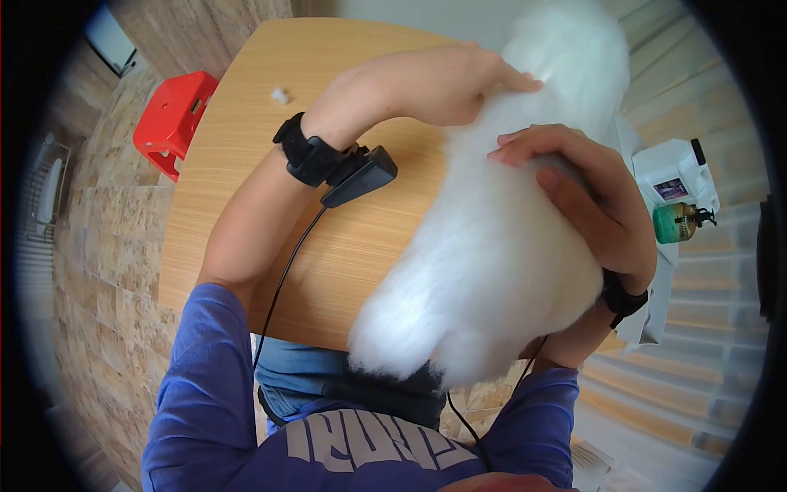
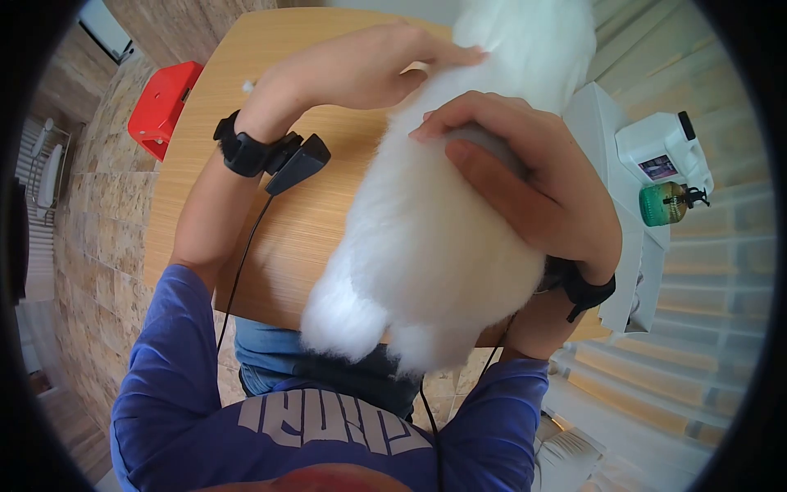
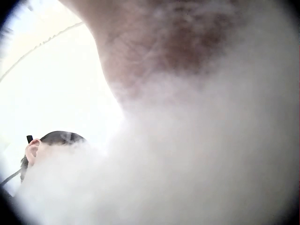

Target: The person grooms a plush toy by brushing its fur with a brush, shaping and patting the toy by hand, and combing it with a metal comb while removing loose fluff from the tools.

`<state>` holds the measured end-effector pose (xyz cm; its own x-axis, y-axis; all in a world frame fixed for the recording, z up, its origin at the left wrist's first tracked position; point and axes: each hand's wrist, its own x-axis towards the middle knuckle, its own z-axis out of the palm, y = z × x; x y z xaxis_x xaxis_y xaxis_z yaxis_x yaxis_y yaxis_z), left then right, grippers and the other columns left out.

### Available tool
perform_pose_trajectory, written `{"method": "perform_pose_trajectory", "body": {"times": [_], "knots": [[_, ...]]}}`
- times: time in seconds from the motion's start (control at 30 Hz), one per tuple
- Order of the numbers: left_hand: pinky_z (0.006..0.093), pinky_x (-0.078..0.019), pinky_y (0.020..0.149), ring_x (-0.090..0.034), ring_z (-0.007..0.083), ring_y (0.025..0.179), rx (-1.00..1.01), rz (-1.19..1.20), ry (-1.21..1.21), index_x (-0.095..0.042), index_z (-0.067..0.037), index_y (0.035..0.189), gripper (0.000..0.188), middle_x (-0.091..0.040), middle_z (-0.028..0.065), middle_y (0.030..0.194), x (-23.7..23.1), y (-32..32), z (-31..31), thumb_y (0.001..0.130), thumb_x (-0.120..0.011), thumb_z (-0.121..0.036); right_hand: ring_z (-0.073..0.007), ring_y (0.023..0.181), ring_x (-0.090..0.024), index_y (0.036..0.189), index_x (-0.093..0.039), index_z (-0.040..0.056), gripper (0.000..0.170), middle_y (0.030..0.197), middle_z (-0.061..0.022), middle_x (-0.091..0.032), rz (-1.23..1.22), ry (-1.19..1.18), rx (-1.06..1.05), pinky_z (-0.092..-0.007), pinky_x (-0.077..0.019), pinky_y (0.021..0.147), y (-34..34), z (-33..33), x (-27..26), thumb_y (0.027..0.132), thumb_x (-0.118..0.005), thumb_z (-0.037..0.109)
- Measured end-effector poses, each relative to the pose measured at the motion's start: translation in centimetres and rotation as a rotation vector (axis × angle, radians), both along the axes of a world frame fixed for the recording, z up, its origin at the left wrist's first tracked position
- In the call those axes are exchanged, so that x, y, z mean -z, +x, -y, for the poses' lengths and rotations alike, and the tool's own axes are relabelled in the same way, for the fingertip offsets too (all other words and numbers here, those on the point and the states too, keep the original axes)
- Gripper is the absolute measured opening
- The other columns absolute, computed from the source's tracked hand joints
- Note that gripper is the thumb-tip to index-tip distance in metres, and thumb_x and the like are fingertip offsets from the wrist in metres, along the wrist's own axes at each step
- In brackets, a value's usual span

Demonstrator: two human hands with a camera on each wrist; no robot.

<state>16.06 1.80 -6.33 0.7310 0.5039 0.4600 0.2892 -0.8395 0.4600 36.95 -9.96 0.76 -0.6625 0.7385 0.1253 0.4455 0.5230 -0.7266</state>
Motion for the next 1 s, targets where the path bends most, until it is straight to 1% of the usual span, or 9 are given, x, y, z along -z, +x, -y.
{"method": "perform_pose_trajectory", "body": {"times": [0.1, 0.2, 0.3, 0.43, 0.5, 0.53, 0.57, 0.7, 1.0], "knots": [[0.0403, -0.0548, 0.083, -0.069, 0.036, 0.097, -0.064, -0.139, -0.003, -0.069, -0.003, 0.129, 0.048, -0.072, 0.0231, 0.11, -1.4, -0.8, 1.1, 0.084, -0.056, 0.007, -0.0302, 0.117, -0.064, 0.111, -0.065, -0.0068, 0.028, 0.115, -0.0193, -0.07, -0.012, 0.003, -0.042, -0.039, -0.0455, 0.106, 0.2, -0.6, 0.3, 0.09, -0.046, -0.006], [0.041, -0.0548, 0.082, -0.07, 0.0338, 0.095, -0.102, -0.292, -0.092, -0.071, 0.0, 0.118, 0.038, -0.074, 0.0207, 0.103, -2.9, -1.5, 1.7, 0.084, -0.056, 0.006, -0.0251, 0.098, -0.071, 0.109, -0.068, -0.0029, 0.018, 0.104, -0.0132, -0.073, -0.09, 0.142, -0.157, -0.0332, -0.0536, 0.089, 0.4, -1.1, 0.8, 0.095, -0.057, -0.004], [0.0347, -0.0556, 0.068, -0.072, 0.0244, 0.079, -0.114, -0.212, 0.043, -0.073, 0.004, 0.103, 0.017, -0.076, 0.0152, 0.091, -3.4, -3.1, 3.6, 0.089, -0.064, 0.005, -0.0325, 0.112, -0.066, 0.103, -0.065, -0.0075, 0.023, 0.107, -0.0196, -0.07, -0.093, 0.057, -0.094, -0.0431, -0.0481, 0.103, 0.2, -0.3, 0.5, 0.087, -0.049, -0.012], [0.0401, -0.0544, 0.068, -0.069, 0.0332, 0.075, -0.105, 0.022, 0.245, -0.072, 0.001, 0.094, 0.014, -0.072, 0.018, 0.088, -6.6, -3.7, 6.2, 0.085, -0.062, -0.004, -0.032, 0.108, -0.068, 0.101, -0.064, -0.0078, 0.02, 0.101, -0.018, -0.07, -0.146, 0.089, -0.038, -0.0429, -0.05, 0.1, 0.0, 0.1, 0.5, 0.09, -0.048, -0.012], [0.0364, -0.0569, 0.072, -0.074, 0.0296, 0.088, 0.056, -0.359, -0.345, -0.072, 0.0, 0.1, 0.019, -0.074, 0.0204, 0.099, -13.8, -4.3, 8.0, 0.089, -0.06, -0.01, -0.0316, 0.106, -0.069, 0.101, -0.064, -0.0076, 0.019, 0.098, -0.0173, -0.07, -0.16, 0.112, 0.0, -0.0426, -0.0509, 0.099, 0.0, 0.2, 0.7, 0.093, -0.047, -0.01], [0.0364, -0.0569, 0.072, -0.074, 0.0296, 0.088, 0.068, -0.373, -0.34, -0.072, 0.0, 0.1, 0.019, -0.074, 0.0204, 0.099, -13.8, -3.9, 8.7, 0.089, -0.06, -0.01, -0.0312, 0.103, -0.069, 0.101, -0.063, -0.0069, 0.017, 0.096, -0.0168, -0.07, -0.309, 0.024, 0.049, -0.042, -0.052, 0.097, 0.0, 0.2, 0.9, 0.096, -0.046, -0.007], [0.0353, -0.0561, 0.068, -0.074, 0.0279, 0.083, 0.027, -0.303, -0.263, -0.072, -0.001, 0.098, 0.017, -0.074, 0.0182, 0.094, -13.6, -3.6, 9.6, 0.089, -0.06, -0.009, -0.0307, 0.1, -0.07, 0.102, -0.062, -0.0062, 0.017, 0.094, -0.0164, -0.07, -0.457, -0.06, 0.097, -0.0414, -0.053, 0.096, 0.1, 0.2, 1.0, 0.099, -0.046, -0.004], [0.0311, -0.0531, 0.053, -0.072, 0.0215, 0.061, -0.139, 0.017, 0.038, -0.074, -0.002, 0.09, 0.012, -0.074, 0.0093, 0.074, -12.0, -2.8, 11.5, 0.089, -0.062, -0.007, -0.0299, 0.093, -0.071, 0.101, -0.06, -0.0045, 0.016, 0.091, -0.0167, -0.068, -0.485, 0.032, 0.07, -0.0397, -0.0548, 0.091, 0.1, 0.3, 0.6, 0.103, -0.046, 0.003], [0.0253, -0.0543, 0.055, -0.073, 0.0173, 0.065, -0.073, 0.378, -0.049, -0.072, 0.005, 0.094, 0.008, -0.074, 0.0137, 0.077, -8.3, -1.6, 9.5, 0.092, -0.066, 0.0, -0.0264, 0.08, -0.069, 0.096, -0.056, -0.0004, 0.017, 0.085, -0.0167, -0.065, -0.753, -0.007, 0.014, -0.0341, -0.0544, 0.073, 0.2, 1.5, 0.2, 0.105, -0.049, 0.012]]}}
